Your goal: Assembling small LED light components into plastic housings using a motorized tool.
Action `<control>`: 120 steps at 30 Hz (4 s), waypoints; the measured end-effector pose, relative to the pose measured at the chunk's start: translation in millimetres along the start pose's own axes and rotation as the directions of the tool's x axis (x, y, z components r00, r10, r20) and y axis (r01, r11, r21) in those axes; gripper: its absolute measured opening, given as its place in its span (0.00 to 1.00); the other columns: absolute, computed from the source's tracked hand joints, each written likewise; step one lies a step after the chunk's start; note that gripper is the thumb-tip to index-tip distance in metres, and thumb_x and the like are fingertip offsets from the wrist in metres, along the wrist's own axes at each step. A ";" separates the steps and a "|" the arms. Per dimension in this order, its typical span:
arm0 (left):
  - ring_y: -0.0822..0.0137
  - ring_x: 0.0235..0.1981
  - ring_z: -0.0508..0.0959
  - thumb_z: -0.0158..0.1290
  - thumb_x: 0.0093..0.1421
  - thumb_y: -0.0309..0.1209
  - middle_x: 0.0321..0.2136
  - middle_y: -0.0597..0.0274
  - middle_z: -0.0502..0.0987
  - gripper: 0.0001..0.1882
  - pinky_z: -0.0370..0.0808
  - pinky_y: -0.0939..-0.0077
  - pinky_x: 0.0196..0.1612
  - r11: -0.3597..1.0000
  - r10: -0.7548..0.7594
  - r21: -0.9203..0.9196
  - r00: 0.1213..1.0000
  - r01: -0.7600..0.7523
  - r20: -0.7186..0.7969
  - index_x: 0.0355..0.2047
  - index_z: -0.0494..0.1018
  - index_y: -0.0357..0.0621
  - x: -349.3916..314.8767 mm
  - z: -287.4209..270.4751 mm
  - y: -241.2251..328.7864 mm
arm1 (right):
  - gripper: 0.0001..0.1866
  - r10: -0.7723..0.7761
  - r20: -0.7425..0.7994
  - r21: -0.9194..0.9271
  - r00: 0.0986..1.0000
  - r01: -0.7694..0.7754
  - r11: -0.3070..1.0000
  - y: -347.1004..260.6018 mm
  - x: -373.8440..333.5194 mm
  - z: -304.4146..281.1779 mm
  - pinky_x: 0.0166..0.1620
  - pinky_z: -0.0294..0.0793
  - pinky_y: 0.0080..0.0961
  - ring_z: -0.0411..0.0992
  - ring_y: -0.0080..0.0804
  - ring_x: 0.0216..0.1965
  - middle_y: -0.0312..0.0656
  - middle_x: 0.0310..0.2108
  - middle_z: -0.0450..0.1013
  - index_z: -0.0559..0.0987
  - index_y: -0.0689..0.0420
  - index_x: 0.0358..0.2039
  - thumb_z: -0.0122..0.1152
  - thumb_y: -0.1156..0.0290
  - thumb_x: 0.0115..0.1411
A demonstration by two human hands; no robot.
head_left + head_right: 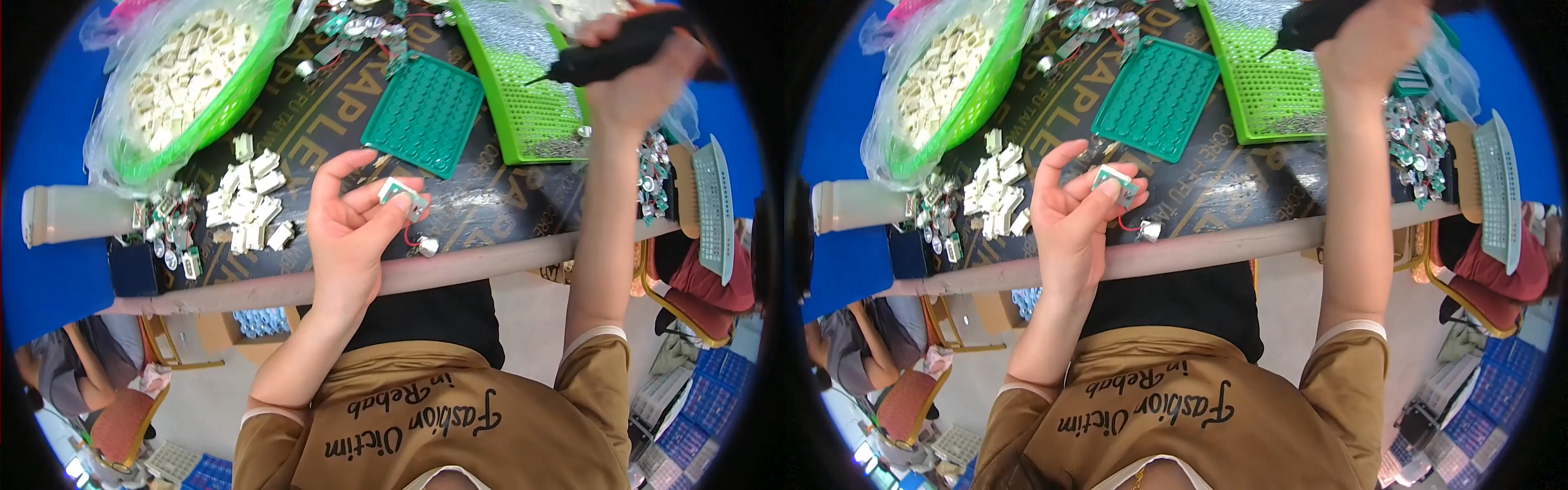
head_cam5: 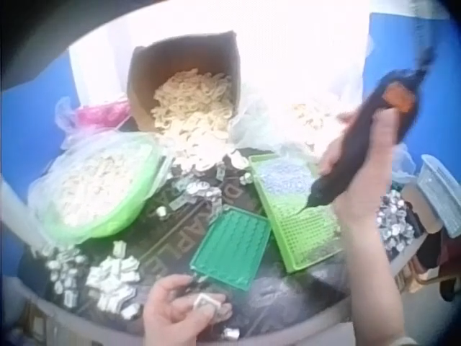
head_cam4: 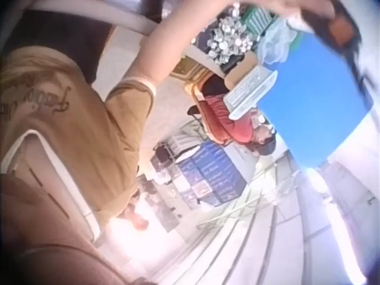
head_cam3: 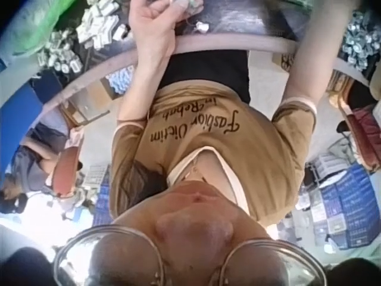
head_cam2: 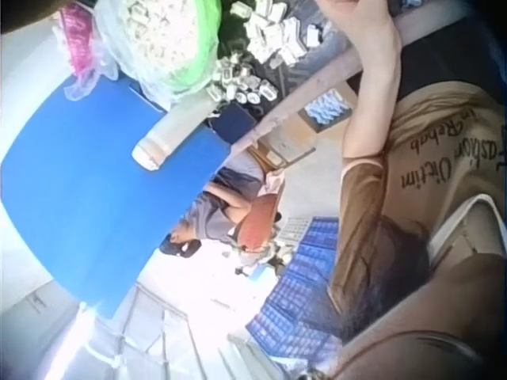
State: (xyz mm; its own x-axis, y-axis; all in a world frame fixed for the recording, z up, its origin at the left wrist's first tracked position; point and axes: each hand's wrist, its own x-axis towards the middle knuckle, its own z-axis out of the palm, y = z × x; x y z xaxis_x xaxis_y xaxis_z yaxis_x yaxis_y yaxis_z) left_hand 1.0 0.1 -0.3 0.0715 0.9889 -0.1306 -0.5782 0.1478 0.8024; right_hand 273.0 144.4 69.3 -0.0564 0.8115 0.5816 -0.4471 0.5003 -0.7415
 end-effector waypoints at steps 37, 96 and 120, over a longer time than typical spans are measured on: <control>0.64 0.33 0.77 0.49 0.53 0.17 0.34 0.44 0.74 0.20 0.76 0.73 0.37 0.997 0.070 0.009 0.998 -0.070 0.005 0.44 0.56 0.40 -2.6 -9.6 -2.5 | 0.35 -0.062 0.250 -0.248 0.966 0.126 0.961 -35.8 -105.9 149.7 0.25 0.60 0.18 0.63 0.20 0.17 0.31 0.20 0.65 0.70 0.51 0.38 0.58 0.34 0.40; 0.69 0.37 0.75 0.49 0.54 0.18 0.35 0.54 0.75 0.12 0.77 0.72 0.39 0.999 0.009 0.034 1.000 -0.009 0.005 0.41 0.71 0.31 -2.4 -7.8 -6.4 | 0.40 -0.083 0.408 -0.121 0.909 0.144 0.982 -6.3 -101.4 157.2 0.26 0.61 0.22 0.64 0.25 0.20 0.34 0.25 0.65 0.67 0.50 0.42 0.58 0.32 0.38; 0.81 0.31 0.69 0.47 0.57 0.22 0.36 0.64 0.73 0.15 0.67 0.89 0.31 0.963 -0.132 0.259 0.968 0.075 0.212 0.46 0.68 0.41 3.0 -7.9 -2.7 | 0.12 -0.329 -0.325 -0.475 0.887 0.147 0.867 11.0 1.6 58.3 0.20 0.66 0.24 0.65 0.30 0.15 0.42 0.18 0.66 0.67 0.62 0.35 0.51 0.67 0.57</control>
State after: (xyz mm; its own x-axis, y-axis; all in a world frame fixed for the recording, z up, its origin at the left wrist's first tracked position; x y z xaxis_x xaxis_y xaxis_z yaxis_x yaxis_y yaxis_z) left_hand -3.6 2.5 -7.5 0.3181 0.9417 -0.1092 -0.3405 0.2210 0.9139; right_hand 215.9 133.7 81.6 0.3870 0.6532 0.6508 0.0281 0.6971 -0.7164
